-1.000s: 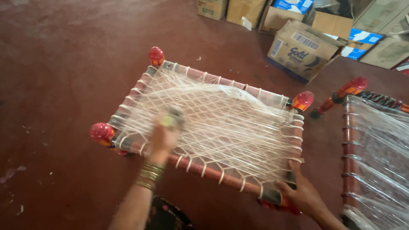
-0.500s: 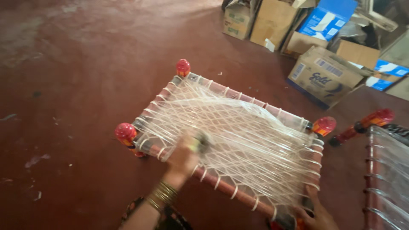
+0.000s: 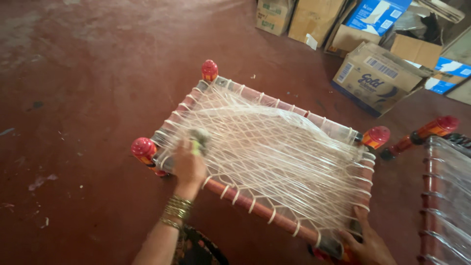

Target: The person sits on the floor and wipes plastic-wrapped woven cot frames with a cloth, steadying each frame with one hand while rubbing the wrapped surface and edges, moving between frames to cover different sections.

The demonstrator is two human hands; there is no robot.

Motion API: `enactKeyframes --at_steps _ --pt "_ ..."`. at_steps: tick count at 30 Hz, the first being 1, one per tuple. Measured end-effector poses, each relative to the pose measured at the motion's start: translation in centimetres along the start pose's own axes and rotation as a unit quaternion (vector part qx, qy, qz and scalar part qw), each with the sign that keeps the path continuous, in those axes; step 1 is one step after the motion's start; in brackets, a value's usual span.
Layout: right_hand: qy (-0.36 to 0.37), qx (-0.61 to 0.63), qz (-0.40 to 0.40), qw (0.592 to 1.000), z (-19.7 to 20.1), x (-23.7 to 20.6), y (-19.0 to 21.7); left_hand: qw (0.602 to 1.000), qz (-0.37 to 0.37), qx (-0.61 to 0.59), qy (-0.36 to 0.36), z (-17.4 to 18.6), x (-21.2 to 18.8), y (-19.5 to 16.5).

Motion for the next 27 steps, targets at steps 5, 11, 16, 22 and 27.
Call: enactKeyframes --at_steps 5,11,16,22,27 --pt "-0.005 -0.041 -0.001 0.999 1.6 -2.2 3.6 0.960 -0.078 -0.243 0.116 0.0 -7.0 -12.0" --pt "0.021 -0.028 -0.070 0.997 2.6 -3.7 5.6 0.897 -0.283 -0.301 0.156 0.8 -13.0 -22.3" --pt "-0.005 -0.025 0.007 1.000 2.9 -3.6 5.7 0.915 -0.284 -0.245 0.148 1.0 -10.4 -19.5" --pt "-0.007 0.006 0.006 1.000 2.6 -3.6 7.1 0.980 -0.052 0.110 0.157 4.8 -2.8 -4.2" --pt "0.013 -0.028 -0.041 0.999 2.6 -3.6 9.7 0.984 -0.056 0.164 -0.042 5.2 0.1 3.2"
Point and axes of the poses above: each hand's wrist, its own x-axis towards the middle knuckle, its own z-axis out of the back of the hand, y = z × x, the point moved 1 cm from there along x, towards the middle knuckle, and after that the axes turned 1 degree about x, right-handed, at the moved point
